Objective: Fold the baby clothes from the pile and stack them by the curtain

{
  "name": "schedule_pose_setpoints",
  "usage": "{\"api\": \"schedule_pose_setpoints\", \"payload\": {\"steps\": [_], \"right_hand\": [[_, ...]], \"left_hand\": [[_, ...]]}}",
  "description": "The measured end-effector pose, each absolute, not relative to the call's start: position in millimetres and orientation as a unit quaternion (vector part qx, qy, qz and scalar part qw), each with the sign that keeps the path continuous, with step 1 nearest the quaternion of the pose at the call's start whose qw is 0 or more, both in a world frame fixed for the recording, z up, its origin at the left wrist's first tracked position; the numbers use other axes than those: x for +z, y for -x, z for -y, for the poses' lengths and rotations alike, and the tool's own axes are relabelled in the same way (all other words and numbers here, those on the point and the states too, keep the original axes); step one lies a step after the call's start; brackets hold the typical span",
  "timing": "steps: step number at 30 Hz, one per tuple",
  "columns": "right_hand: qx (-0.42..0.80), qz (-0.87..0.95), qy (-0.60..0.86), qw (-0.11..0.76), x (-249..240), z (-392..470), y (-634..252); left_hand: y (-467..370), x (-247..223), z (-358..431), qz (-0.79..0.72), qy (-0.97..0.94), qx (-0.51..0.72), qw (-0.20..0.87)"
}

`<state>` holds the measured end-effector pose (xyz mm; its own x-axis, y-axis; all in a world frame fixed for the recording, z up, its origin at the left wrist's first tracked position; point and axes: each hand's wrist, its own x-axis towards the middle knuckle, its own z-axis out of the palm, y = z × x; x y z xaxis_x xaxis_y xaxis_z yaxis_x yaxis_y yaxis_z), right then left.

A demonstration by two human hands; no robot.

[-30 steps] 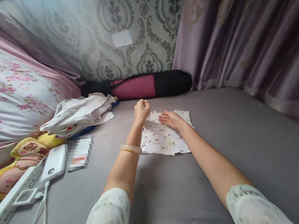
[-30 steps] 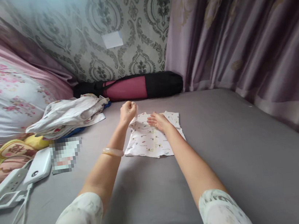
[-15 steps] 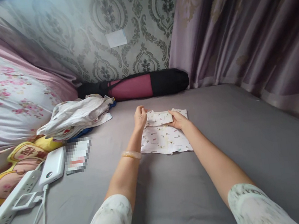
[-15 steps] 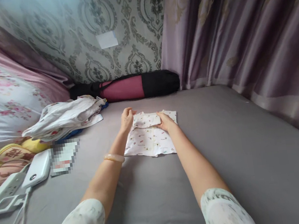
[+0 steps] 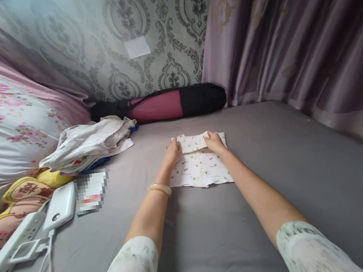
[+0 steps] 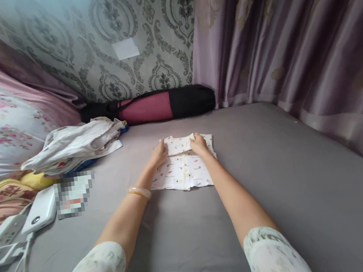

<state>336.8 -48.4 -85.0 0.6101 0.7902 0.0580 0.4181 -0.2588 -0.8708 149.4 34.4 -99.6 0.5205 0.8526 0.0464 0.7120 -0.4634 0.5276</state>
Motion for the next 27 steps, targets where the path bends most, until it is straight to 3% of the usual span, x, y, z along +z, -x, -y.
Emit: {"api": "schedule_pose_setpoints", "payload": {"steps": [3, 8, 22, 27], "right_hand": [[0.153, 0.409, 0.816, 0.379, -84.2, 54.1, -335.3], [0.136, 0.433, 0.835, 0.311, -84.2, 63.3, -328.6], [0.109, 0.414, 0.867, 0.255, -70.4, 73.3, -322.7], [0.037, 0.498, 0.835, 0.231, -66.9, 77.6, -320.3]], "left_hand": [[-148.0, -100.2, -32.1, -0.468, -0.856, 0.110, 0.189], [-143.4, -98.2, -30.7, -0.471, -0.865, 0.074, 0.156], [-141.1, -85.6, -31.3, -0.452, -0.883, 0.001, 0.129], [-163.4, -79.5, -19.8, -0.427, -0.899, 0.085, 0.057]]}}
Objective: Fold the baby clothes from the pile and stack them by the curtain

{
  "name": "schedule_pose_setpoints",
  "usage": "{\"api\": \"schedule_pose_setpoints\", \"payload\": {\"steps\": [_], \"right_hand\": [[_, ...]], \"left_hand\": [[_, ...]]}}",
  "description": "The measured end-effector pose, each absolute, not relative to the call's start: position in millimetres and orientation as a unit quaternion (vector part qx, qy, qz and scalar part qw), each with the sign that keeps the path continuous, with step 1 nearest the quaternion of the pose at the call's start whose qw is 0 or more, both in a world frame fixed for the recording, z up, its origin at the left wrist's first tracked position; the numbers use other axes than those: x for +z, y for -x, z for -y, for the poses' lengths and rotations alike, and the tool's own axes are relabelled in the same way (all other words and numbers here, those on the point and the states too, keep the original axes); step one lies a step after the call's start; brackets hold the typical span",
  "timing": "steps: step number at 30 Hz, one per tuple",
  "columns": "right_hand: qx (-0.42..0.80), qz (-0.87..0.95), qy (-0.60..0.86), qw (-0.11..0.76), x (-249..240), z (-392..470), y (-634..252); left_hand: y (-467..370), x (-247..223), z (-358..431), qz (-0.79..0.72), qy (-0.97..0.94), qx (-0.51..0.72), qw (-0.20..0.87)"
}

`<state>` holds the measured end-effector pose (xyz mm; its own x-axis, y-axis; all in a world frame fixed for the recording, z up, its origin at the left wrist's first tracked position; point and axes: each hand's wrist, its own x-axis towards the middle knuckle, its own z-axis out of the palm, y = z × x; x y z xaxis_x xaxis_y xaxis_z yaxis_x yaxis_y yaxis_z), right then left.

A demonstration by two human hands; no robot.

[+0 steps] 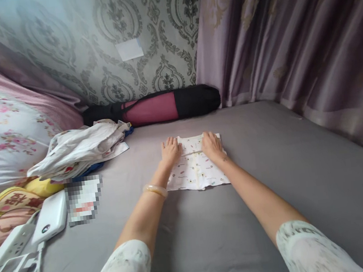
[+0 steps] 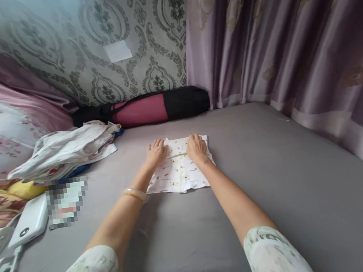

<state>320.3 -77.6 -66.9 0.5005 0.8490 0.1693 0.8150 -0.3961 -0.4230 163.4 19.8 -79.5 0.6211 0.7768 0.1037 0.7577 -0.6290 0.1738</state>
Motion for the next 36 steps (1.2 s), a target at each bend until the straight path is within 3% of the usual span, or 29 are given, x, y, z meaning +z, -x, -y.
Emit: {"api": "schedule_pose_setpoints", "payload": {"steps": [4, 9, 36], "right_hand": [[0.041, 0.640, 0.746, 0.176, -77.7, 76.1, -310.4], [0.080, 0.653, 0.743, 0.122, -92.0, 73.6, -308.0], [0.043, 0.528, 0.837, 0.134, -91.1, 83.8, -332.2]], "left_hand": [[-186.7, -90.6, -7.2, -0.364, -0.924, 0.113, 0.044], [-193.8, -109.7, -6.6, -0.372, -0.921, 0.090, 0.066], [-185.3, -108.0, -6.8, -0.532, -0.839, 0.092, 0.071]]}}
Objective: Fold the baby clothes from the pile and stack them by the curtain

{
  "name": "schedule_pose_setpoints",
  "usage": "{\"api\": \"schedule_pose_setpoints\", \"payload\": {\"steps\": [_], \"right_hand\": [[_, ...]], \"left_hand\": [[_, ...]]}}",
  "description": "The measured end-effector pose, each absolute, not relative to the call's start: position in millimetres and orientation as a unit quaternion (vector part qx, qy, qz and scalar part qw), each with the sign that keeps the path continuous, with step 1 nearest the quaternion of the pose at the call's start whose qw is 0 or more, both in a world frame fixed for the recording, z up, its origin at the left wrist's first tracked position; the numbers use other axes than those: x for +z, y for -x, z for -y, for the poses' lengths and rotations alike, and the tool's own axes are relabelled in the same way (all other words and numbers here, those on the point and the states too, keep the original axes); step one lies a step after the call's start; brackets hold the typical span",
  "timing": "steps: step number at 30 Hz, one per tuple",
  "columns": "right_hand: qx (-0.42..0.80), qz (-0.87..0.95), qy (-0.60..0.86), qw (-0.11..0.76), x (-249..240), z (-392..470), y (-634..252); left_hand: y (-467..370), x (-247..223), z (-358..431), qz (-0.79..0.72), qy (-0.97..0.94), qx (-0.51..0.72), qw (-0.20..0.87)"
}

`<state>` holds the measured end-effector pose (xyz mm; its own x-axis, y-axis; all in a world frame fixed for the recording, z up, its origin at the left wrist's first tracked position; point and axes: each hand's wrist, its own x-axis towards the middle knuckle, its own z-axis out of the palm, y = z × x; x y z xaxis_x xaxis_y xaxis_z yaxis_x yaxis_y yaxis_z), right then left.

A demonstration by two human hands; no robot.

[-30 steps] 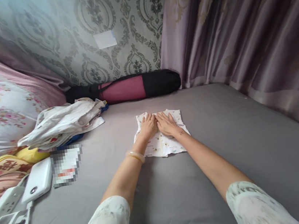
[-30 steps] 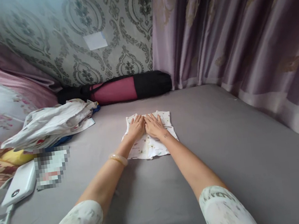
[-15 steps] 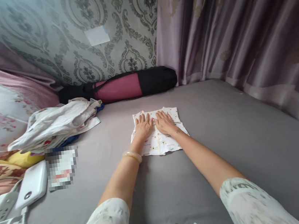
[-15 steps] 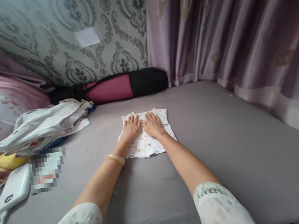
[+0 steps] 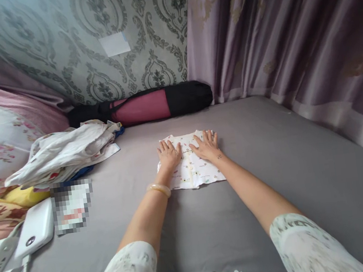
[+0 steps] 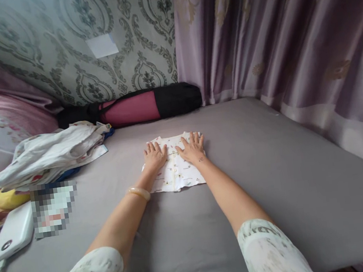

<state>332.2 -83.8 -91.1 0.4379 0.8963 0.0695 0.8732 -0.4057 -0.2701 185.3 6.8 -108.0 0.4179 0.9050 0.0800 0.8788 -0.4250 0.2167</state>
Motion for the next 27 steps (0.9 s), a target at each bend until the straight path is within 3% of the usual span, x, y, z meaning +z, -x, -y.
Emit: {"api": "schedule_pose_setpoints", "payload": {"steps": [6, 13, 19, 27], "right_hand": [[0.063, 0.521, 0.840, 0.142, -94.4, 86.4, -335.7], [0.083, 0.517, 0.847, 0.087, -86.4, 84.5, -336.7], [0.005, 0.602, 0.793, 0.095, -80.7, 81.7, -319.7], [0.043, 0.631, 0.768, 0.095, -91.9, 76.0, -307.3]], "left_hand": [[-184.5, -107.0, -7.1, -0.537, -0.836, 0.089, 0.074], [-185.2, -96.0, -12.0, -0.543, -0.832, 0.044, 0.106], [-187.7, -95.0, -10.1, -0.408, -0.908, 0.090, 0.011], [-189.0, -112.1, -10.9, -0.375, -0.923, 0.059, 0.066]]}}
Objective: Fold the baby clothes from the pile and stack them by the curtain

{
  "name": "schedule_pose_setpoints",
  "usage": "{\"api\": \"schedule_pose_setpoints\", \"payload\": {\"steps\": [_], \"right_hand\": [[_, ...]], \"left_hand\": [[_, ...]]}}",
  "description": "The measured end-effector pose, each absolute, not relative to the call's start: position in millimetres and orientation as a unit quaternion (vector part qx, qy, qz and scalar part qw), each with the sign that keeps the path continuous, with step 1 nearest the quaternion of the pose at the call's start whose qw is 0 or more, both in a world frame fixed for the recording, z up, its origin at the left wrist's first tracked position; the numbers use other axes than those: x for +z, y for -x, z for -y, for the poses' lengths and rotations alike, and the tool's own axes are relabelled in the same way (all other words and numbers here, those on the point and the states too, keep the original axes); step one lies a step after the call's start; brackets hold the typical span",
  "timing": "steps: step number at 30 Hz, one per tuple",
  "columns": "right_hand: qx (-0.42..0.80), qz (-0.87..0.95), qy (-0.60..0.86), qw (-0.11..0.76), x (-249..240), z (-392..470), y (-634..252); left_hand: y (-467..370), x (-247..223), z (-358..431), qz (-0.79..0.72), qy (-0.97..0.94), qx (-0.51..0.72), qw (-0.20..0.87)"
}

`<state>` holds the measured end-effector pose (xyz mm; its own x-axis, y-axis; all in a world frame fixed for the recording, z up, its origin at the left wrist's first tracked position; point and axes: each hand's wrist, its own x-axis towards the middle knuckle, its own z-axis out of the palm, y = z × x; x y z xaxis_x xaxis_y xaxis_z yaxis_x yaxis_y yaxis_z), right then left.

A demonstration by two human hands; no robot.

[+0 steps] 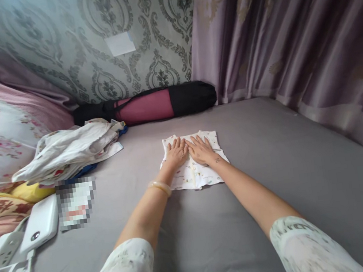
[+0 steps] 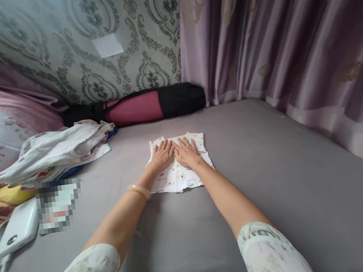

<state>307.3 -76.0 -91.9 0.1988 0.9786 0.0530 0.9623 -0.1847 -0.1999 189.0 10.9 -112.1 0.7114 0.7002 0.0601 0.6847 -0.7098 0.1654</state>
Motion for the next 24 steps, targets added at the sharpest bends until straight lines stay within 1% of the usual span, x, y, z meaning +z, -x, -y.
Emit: {"api": "schedule_pose_setpoints", "payload": {"steps": [4, 6, 10, 17, 20, 22, 24], "right_hand": [[0.052, 0.631, 0.768, 0.092, -88.9, 75.7, -308.7], [0.061, 0.623, 0.774, 0.093, -86.5, 75.7, -311.3], [0.031, 0.563, 0.819, 0.104, -85.6, 76.5, -320.6], [0.034, 0.530, 0.843, 0.088, -94.6, 77.3, -327.1], [0.029, 0.527, 0.843, 0.099, -95.3, 77.1, -325.4], [0.048, 0.532, 0.838, 0.113, -92.7, 77.1, -327.1], [0.078, 0.539, 0.825, 0.154, -87.7, 78.9, -333.5]], "left_hand": [[-188.8, -108.4, -12.3, -0.373, -0.923, 0.049, 0.080], [-187.6, -105.2, -11.9, -0.384, -0.919, 0.058, 0.066], [-181.9, -102.5, -11.7, -0.449, -0.888, 0.099, 0.029], [-178.4, -107.4, -13.5, -0.475, -0.875, 0.073, 0.067], [-180.4, -105.8, -13.4, -0.472, -0.875, 0.078, 0.074], [-179.4, -102.3, -15.0, -0.472, -0.873, 0.080, 0.091], [-173.0, -97.7, -18.2, -0.482, -0.864, 0.089, 0.116]]}}
